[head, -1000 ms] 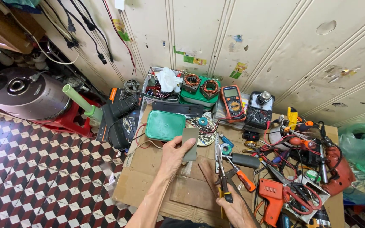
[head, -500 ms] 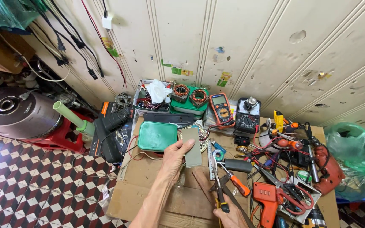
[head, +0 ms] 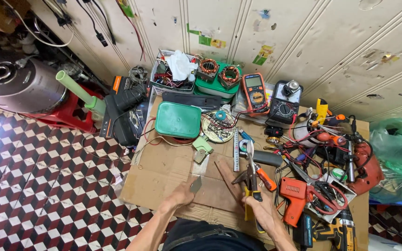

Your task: Measuring and marking a rectangular piece of material with a ruler and pen, then cutting it to size using snips.

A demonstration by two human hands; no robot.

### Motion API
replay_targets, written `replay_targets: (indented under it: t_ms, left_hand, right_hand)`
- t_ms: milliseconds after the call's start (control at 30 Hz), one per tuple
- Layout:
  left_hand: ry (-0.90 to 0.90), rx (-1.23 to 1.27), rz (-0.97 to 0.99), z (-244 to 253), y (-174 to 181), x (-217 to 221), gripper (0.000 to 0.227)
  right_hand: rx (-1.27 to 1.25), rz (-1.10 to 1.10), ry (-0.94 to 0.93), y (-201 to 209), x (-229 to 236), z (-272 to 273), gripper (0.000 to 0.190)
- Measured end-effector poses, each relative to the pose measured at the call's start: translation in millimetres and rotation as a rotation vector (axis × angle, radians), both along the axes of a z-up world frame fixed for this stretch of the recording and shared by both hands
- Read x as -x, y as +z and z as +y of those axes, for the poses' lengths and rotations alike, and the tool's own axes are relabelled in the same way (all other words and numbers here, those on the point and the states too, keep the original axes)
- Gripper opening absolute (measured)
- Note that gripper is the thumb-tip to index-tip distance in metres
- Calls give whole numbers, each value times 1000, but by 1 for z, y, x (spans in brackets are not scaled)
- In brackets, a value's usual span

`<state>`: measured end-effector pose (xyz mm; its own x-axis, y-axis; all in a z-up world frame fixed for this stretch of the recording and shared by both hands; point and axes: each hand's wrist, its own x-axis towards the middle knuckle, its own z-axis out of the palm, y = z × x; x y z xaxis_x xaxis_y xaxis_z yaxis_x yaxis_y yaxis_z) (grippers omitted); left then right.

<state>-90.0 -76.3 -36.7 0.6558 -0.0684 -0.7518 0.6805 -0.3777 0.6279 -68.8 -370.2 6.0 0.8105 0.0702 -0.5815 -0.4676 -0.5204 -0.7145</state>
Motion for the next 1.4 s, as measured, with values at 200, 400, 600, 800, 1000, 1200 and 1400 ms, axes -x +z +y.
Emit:
replay_targets:
  t_ms: [200, 400, 600, 800, 1000, 1200, 1400]
  left_hand:
    - [-33, -148, -169, -2, -48, 9, 70]
    - [199, -41, -140, -1, -69, 0, 50]
    - [815, 345, 15, -21, -93, 15, 49]
    - [999, 436, -128, -55, -71, 11, 48]
    - [1274, 575, -218, -71, -77, 15, 54]
    - [1326, 568, -322, -83, -126, 31, 45]
    - [1356, 584, -330, -83, -67, 19, 43]
  right_hand:
    - [241, 77, 336, 37, 11, 23, 77]
    - [333, 324, 504, -45, 34, 28, 87]
    - [364, 409, 563, -37, 32, 43, 67]
    - [444, 429, 641, -24, 25, 51, 59]
    - [317, 335, 586, -39, 35, 44, 58]
    - [256, 260, 600, -59, 33, 36, 51]
    - [247, 358, 648, -33, 27, 22, 49]
